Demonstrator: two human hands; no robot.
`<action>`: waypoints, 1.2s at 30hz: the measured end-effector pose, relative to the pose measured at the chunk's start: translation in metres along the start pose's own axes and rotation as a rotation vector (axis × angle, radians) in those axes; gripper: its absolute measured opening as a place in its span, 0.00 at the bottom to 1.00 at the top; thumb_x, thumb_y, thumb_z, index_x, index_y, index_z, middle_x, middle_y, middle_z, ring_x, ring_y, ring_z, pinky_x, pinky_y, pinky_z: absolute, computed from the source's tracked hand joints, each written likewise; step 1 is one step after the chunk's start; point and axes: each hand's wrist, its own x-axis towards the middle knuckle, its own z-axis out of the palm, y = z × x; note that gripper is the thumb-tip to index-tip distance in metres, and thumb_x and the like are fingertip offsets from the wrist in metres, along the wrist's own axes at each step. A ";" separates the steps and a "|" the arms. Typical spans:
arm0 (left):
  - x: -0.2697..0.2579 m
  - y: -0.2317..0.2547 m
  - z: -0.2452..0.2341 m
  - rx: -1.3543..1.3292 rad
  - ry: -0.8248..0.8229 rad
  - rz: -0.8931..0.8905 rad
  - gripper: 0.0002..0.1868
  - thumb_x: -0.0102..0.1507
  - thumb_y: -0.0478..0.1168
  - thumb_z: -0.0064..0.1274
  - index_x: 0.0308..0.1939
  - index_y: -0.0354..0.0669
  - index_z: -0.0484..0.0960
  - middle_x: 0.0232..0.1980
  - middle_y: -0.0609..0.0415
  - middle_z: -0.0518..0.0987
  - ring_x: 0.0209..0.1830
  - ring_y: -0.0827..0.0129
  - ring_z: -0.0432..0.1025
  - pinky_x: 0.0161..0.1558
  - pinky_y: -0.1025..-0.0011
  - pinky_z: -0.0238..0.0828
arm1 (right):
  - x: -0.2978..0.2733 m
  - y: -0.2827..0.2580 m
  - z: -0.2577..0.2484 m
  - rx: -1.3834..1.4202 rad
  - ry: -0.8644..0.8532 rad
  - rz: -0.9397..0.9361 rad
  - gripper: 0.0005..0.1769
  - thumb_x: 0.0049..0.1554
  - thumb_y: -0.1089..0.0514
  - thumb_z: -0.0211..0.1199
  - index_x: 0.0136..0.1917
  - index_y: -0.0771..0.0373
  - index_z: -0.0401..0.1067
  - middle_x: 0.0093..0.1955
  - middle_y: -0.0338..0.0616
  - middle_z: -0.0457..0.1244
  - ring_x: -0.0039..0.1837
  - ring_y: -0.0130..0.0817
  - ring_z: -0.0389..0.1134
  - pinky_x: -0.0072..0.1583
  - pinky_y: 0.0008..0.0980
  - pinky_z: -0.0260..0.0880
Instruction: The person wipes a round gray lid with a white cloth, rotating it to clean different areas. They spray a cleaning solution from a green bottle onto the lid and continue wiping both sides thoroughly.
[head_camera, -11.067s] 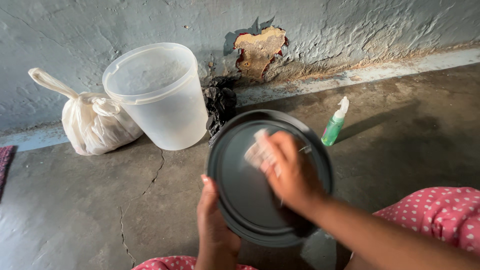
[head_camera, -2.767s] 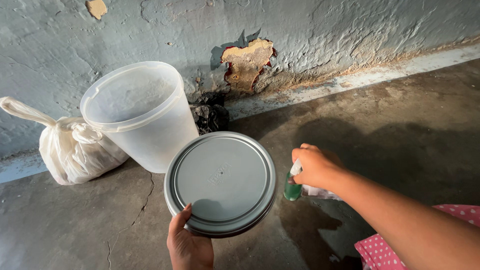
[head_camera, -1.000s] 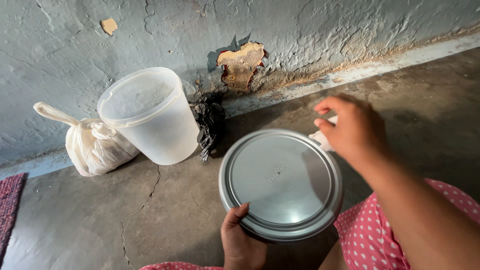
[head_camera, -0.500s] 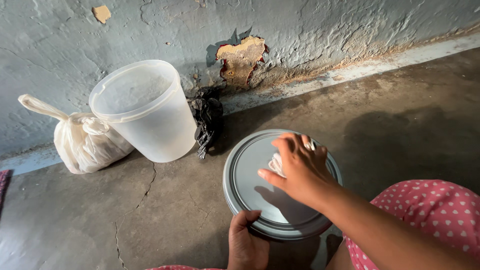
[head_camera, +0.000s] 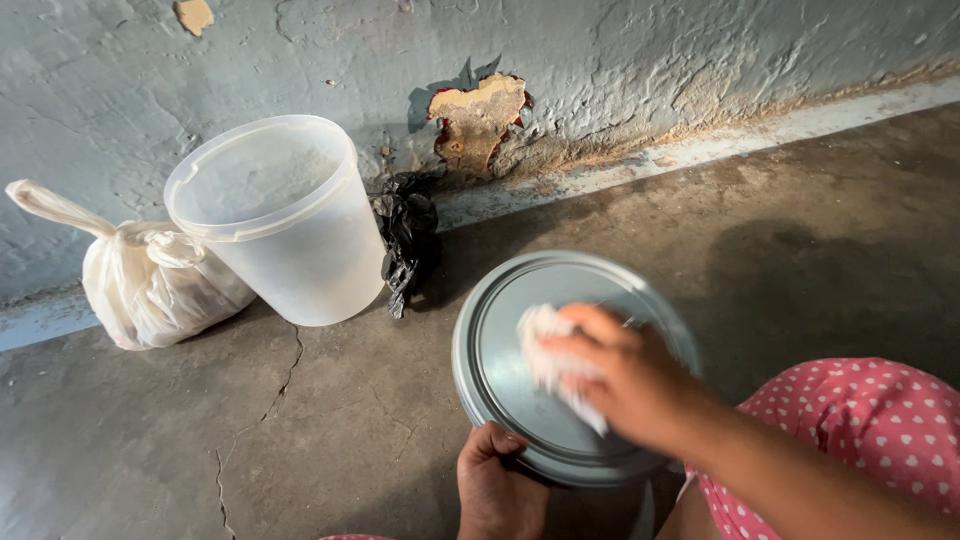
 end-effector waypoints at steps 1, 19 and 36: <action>-0.004 -0.001 0.003 0.003 0.020 0.017 0.11 0.45 0.28 0.39 0.31 0.37 0.71 0.31 0.53 0.76 0.34 0.62 0.71 0.47 0.57 0.73 | 0.008 -0.001 -0.010 -0.075 0.088 0.108 0.28 0.51 0.61 0.66 0.65 0.46 0.74 0.65 0.39 0.64 0.62 0.42 0.70 0.64 0.38 0.69; -0.008 0.031 -0.048 0.471 -0.149 0.484 0.18 0.50 0.32 0.49 0.43 0.29 0.73 0.44 0.37 0.79 0.33 0.58 0.73 0.36 0.66 0.70 | 0.061 -0.025 -0.043 -0.145 0.449 -0.300 0.24 0.60 0.65 0.58 0.70 0.62 0.70 0.78 0.58 0.57 0.80 0.61 0.50 0.73 0.52 0.57; -0.080 0.062 0.019 0.060 -0.323 0.422 0.34 0.66 0.57 0.43 0.71 0.41 0.67 0.71 0.48 0.71 0.69 0.49 0.66 0.66 0.47 0.59 | 0.026 -0.044 0.001 0.022 0.424 -0.291 0.23 0.56 0.65 0.62 0.66 0.66 0.72 0.75 0.66 0.54 0.73 0.59 0.61 0.68 0.46 0.66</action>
